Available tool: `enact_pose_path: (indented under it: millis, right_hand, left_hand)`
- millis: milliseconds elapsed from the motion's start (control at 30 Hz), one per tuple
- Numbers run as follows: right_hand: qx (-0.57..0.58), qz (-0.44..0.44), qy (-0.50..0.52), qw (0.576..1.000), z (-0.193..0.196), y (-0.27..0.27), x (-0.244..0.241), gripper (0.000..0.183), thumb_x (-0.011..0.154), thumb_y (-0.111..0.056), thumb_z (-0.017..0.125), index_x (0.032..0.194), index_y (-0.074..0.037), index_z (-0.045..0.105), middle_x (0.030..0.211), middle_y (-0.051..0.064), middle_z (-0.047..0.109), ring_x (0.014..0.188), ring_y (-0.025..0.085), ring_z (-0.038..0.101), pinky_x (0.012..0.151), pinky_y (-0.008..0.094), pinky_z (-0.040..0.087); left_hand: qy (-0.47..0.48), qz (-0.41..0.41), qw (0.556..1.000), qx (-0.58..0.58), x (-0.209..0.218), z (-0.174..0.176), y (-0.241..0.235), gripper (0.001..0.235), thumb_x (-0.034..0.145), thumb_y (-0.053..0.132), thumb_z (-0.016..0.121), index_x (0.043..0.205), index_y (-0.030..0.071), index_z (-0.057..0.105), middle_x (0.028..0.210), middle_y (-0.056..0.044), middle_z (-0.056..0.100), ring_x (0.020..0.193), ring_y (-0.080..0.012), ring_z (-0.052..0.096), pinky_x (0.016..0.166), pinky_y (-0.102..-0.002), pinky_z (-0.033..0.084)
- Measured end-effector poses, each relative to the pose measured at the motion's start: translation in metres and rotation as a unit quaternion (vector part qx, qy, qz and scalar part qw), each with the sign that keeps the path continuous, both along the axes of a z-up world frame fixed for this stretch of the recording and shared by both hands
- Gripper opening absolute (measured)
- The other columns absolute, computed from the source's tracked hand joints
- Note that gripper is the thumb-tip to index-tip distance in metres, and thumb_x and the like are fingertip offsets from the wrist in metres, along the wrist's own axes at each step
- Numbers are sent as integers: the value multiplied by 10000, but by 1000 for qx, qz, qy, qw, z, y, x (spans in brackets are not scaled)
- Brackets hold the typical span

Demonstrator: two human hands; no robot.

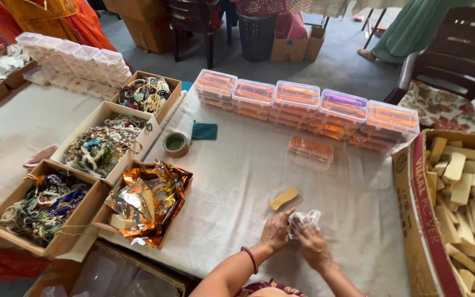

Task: The person sits at a table and wipes small wooden blocks with a white cloth. They pick up blocks from a large cardboard box, clean them individually, and place them on the table. The workspace includes boxes of jewelry and plastic containers.

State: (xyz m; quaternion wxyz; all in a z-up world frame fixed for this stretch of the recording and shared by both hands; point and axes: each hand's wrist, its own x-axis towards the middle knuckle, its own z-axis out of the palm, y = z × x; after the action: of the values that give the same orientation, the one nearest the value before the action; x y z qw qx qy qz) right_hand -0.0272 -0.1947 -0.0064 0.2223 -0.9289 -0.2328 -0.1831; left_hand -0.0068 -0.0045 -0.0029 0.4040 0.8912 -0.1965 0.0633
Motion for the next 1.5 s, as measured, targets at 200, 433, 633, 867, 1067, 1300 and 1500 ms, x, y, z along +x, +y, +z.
enact_pose_path:
  millis: [200,433,633,867,1067,1300,1500]
  right_hand:
    - [-56,-63,-3,996,-21,36,-9,485,794,6,568,1267,-65,651,1422,149,591,1354,367,554,1134,452,412]
    - [-1,-63,8,998,-4,8,0,536,815,52,543,1322,-79,662,1479,105,568,1311,332,567,1089,421,438]
    - [8,-45,-19,999,-13,-7,0,654,743,94,488,1370,-47,611,1499,131,532,1363,367,517,1124,461,425]
    - [308,-22,119,944,-3,7,-1,497,940,-78,513,1437,-72,527,1563,153,474,1417,357,462,1138,409,384]
    - [711,-134,275,633,-102,-14,58,406,1115,-319,444,1397,-33,504,1316,170,576,1222,366,557,1017,433,431]
    - [847,-108,330,402,5,52,29,446,1061,-415,430,1225,-51,628,1166,99,699,1029,258,683,931,396,546]
    - [639,-189,275,693,-45,22,30,302,949,-274,744,1137,-60,641,1096,125,684,931,245,660,834,437,515]
  left_hand:
    - [-30,0,1000,-5,1,-35,6,961,767,25,799,1596,178,337,1087,-86,631,1015,-292,622,904,-434,470]
    - [13,-3,1000,14,2,-10,6,955,760,19,750,1600,159,318,1067,-100,635,1017,-301,624,916,-438,476]
    - [30,-41,993,109,27,-40,-22,823,845,119,667,1606,105,355,1118,-159,642,1031,-340,632,893,-454,518]
    - [533,113,787,-288,44,-49,-55,531,986,436,521,1395,115,630,1062,-68,678,880,-196,633,747,-365,512]
    - [438,34,869,-228,1,32,-57,461,1001,429,565,1353,137,628,1101,-95,727,934,-201,692,786,-354,544]
    - [182,180,952,-169,19,18,-58,415,1019,409,529,1344,165,617,1201,-136,657,1126,-314,618,931,-467,483]
    - [86,137,987,19,48,24,-21,378,963,385,648,1283,185,656,1294,-121,558,1252,-308,499,1065,-485,369]
